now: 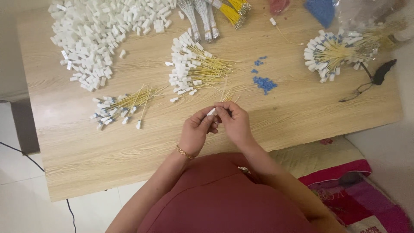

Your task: Assembling small plastic components onto thin wires at a workbench

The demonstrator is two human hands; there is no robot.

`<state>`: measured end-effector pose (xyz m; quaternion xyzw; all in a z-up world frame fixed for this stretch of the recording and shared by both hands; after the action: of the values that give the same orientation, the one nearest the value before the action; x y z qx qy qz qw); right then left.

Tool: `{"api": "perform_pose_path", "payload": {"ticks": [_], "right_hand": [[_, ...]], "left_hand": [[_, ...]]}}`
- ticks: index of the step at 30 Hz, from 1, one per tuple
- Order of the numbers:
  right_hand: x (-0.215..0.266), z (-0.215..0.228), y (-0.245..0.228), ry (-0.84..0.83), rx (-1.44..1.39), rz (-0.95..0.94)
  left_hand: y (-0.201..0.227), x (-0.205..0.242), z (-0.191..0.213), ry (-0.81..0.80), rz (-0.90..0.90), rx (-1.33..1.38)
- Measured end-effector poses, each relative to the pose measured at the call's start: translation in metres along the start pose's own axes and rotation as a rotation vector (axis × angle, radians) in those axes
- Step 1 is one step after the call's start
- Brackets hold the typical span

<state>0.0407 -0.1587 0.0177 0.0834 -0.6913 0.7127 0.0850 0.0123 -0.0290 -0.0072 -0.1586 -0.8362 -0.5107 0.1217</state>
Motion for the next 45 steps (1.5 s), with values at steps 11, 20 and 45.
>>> {"api": "perform_pose_path", "payload": {"ticks": [11,20,45], "right_hand": [[0.013,-0.017,0.003,0.025,-0.155,0.037],[0.02,-0.021,0.007,-0.058,-0.145,0.064],[-0.061,0.161,0.081,0.402,0.772,-0.295]], "left_hand": [[-0.011,-0.006,-0.003,0.093,-0.042,0.063],[-0.02,-0.015,0.009,0.155,-0.041,-0.033],[0.018,-0.138,0.046,0.136,-0.377,-1.971]]}}
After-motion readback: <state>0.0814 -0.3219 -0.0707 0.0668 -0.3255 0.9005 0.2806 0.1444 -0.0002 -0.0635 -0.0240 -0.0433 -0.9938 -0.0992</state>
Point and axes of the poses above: each hand's wrist, its own x-axis away from the middle knuckle, its own z-axis out of the back of the hand, y = z × x, the point moved 3 cm from there along -x, towards the middle knuckle, and after that the axes turned 3 degrees about -y, right-handed, at the moved point
